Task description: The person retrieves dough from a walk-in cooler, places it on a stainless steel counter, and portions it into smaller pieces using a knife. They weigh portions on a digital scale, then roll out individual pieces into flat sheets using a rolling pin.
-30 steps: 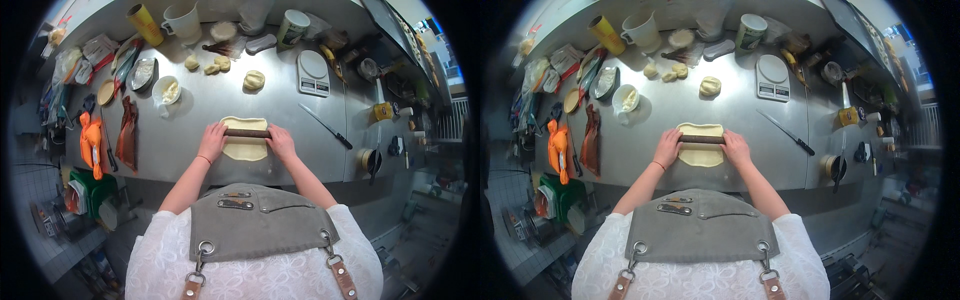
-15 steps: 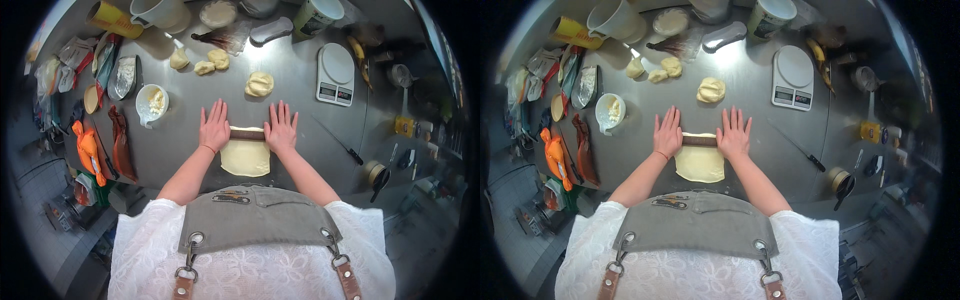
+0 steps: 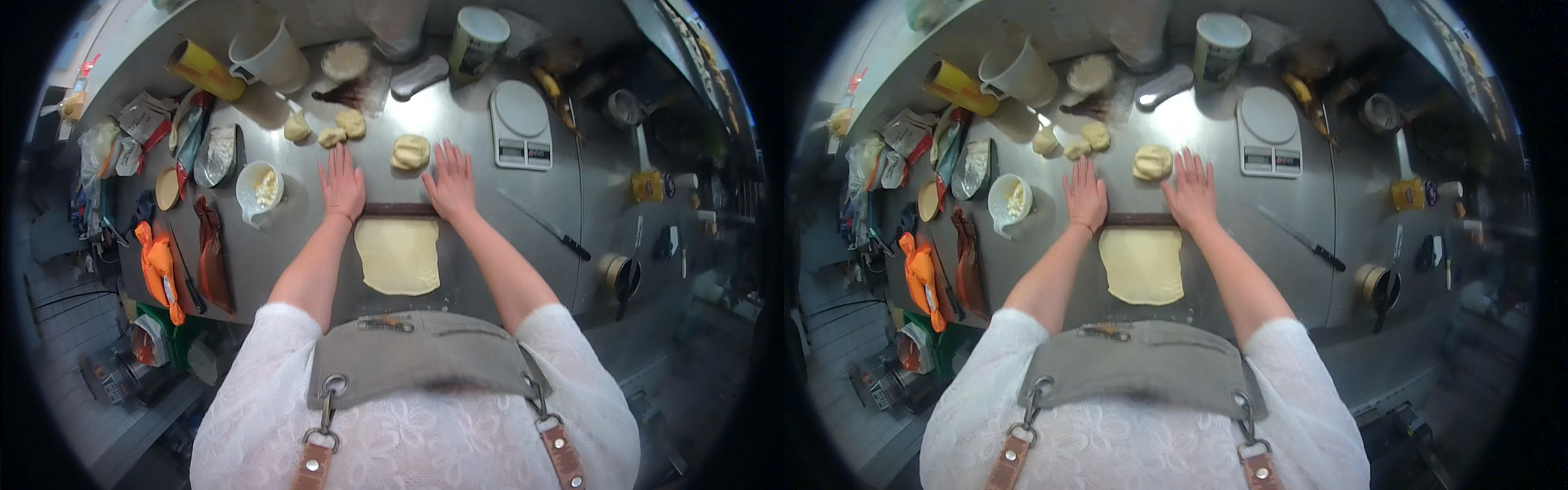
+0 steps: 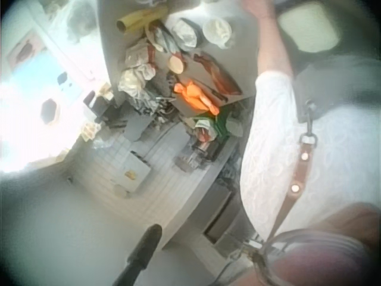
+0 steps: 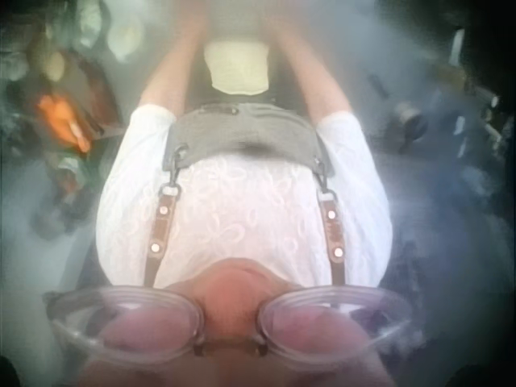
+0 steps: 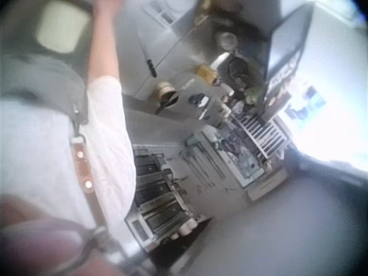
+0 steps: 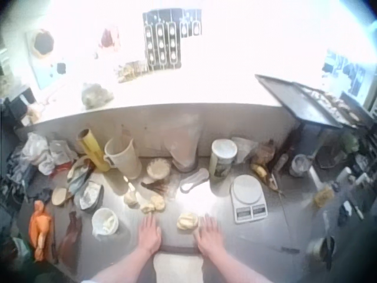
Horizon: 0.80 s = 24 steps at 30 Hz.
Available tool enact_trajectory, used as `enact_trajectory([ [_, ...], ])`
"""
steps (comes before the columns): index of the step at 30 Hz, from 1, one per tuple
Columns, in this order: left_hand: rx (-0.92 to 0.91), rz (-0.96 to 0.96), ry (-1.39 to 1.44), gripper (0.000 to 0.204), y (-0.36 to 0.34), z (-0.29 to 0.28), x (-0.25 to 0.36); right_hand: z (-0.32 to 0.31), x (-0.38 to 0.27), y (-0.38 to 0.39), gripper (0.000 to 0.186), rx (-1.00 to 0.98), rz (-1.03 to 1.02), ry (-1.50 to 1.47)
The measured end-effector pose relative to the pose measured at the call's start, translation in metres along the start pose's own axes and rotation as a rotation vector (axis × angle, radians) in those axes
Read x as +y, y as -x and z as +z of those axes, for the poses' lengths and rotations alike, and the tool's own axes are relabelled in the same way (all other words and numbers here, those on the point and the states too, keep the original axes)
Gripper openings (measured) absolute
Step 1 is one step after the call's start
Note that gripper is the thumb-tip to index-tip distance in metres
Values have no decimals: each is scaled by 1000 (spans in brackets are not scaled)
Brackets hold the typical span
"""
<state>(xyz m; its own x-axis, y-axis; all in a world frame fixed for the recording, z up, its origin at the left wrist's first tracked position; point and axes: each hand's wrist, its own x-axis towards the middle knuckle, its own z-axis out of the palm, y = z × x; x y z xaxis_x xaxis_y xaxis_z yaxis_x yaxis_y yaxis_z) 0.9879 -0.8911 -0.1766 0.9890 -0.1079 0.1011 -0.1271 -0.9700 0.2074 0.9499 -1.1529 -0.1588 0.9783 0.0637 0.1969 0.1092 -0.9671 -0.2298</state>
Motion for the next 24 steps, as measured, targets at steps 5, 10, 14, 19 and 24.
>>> enact_trajectory([
  [5,-142,176,247,36,59,-26,-16,-25,18,83,49,-286,-74,-197],
  [10,-194,19,291,29,86,-37,-30,-13,6,103,41,-52,-259,-257],
  [14,-142,18,176,39,120,-45,-38,-21,-28,138,44,-363,-110,-307],
  [19,11,79,272,61,79,-24,-32,1,-34,84,54,82,79,-610],
  [24,-309,-14,69,63,89,-15,-22,15,-36,83,67,-82,-65,-122],
])
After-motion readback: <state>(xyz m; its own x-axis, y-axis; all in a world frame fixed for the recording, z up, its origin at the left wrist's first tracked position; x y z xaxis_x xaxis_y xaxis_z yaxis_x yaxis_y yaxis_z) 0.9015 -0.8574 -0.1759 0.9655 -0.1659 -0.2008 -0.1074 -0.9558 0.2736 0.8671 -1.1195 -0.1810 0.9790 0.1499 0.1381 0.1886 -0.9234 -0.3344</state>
